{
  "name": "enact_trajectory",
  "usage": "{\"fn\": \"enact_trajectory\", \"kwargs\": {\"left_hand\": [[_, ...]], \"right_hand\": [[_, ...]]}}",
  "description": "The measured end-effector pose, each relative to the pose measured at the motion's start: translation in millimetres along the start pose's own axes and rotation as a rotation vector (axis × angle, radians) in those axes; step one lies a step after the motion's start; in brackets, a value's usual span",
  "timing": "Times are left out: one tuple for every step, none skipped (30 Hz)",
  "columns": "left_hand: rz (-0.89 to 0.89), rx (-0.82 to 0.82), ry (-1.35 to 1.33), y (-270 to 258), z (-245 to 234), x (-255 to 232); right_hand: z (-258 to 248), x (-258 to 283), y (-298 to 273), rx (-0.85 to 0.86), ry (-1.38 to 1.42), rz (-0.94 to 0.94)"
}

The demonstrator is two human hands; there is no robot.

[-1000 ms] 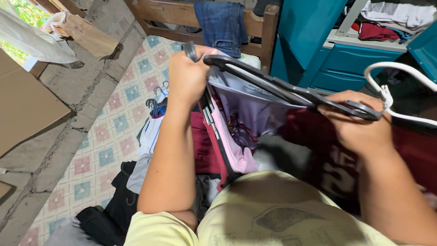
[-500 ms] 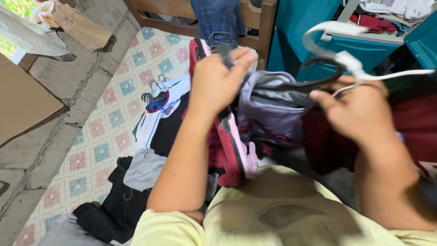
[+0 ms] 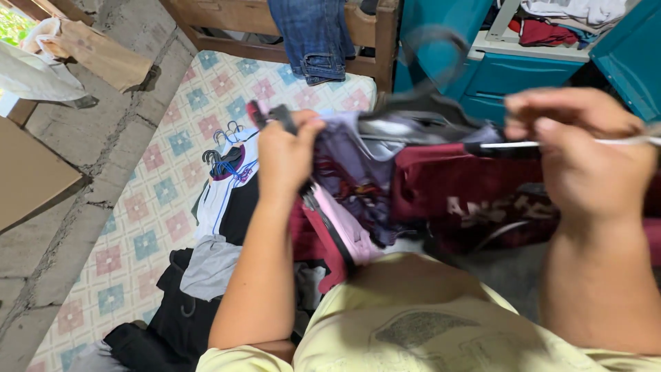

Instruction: The person picks up shirts from a pile on a bed, places them on hangers, and hangs them in a wardrobe. The person handles multiple shirts and hangers, moving between the bed and the wardrobe.

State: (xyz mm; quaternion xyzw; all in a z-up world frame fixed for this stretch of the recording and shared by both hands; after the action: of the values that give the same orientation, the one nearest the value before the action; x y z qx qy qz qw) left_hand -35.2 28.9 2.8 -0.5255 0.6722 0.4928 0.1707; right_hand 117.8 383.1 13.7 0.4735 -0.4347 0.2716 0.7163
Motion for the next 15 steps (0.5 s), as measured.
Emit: {"fn": "enact_trajectory", "kwargs": {"left_hand": [[-0.050,-0.040,-0.022,3.8,-5.9,10.5],[-0.096,-0.086,-0.043,9.4,-15.1,20.0],[-0.143,-0.131,-0.064,14.7,-24.3,27.6],[-0.125,-0.149,-0.089,19.7,-30.6,29.9],[-0.107,-0.167,-0.114,23.8,-36.0,30.4],[-0.089,-0.182,-0.142,26.2,-36.5,28.1],[-0.067,-0.158,-0.162,27.7,-33.8,24.3],[-0.049,-0.131,-0.182,26.9,-30.7,20.2],[-0.030,-0.104,-0.202,25.3,-26.4,16.1],[-0.014,-0.103,-0.239,23.2,-25.6,13.7],[0.002,-0.101,-0.277,20.7,-24.2,11.8],[0.020,-0.101,-0.313,18.9,-18.7,9.4],[0.030,-0.100,-0.327,18.2,-13.4,8.5],[0.036,-0.097,-0.338,16.5,-12.0,10.1],[0.042,-0.093,-0.350,15.5,-12.5,12.7]], "right_hand": [[-10.4,-3.2,-2.2,-0.029,0.169,0.061],[-17.0,-6.2,-7.4,-0.043,0.266,0.093],[-21.7,-8.4,-11.6,-0.058,0.364,0.125],[-25.7,-9.1,-12.7,-0.062,0.387,0.132],[-26.2,-13.1,-11.5,-0.080,0.398,0.143],[-28.1,-14.5,-8.3,-0.100,0.406,0.154],[-26.4,-20.4,-3.8,-0.135,0.400,0.170],[-23.9,-26.6,-1.6,-0.172,0.391,0.188],[-18.5,-32.4,2.5,-0.159,0.360,0.198],[-10.6,-39.9,2.8,-0.146,0.329,0.209],[-3.9,-46.1,2.7,-0.133,0.299,0.220],[-2.9,-50.6,10.0,-0.147,0.188,0.204],[-3.1,-54.9,16.4,-0.162,0.077,0.188],[-3.5,-59.3,16.1,-0.177,-0.034,0.177],[-5.3,-63.1,14.8,-0.193,-0.013,0.183]]}}
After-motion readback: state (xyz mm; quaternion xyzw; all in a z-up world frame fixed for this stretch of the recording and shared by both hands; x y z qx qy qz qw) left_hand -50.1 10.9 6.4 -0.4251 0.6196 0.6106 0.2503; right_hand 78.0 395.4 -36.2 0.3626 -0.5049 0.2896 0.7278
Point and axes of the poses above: each hand's wrist, its own y-axis towards the middle knuckle, its own z-axis out of the palm, x = y × z, the point moved 5 cm from there along y, towards the middle knuckle, and after that the axes turned 9 degrees about -x, right-handed, at the moved point
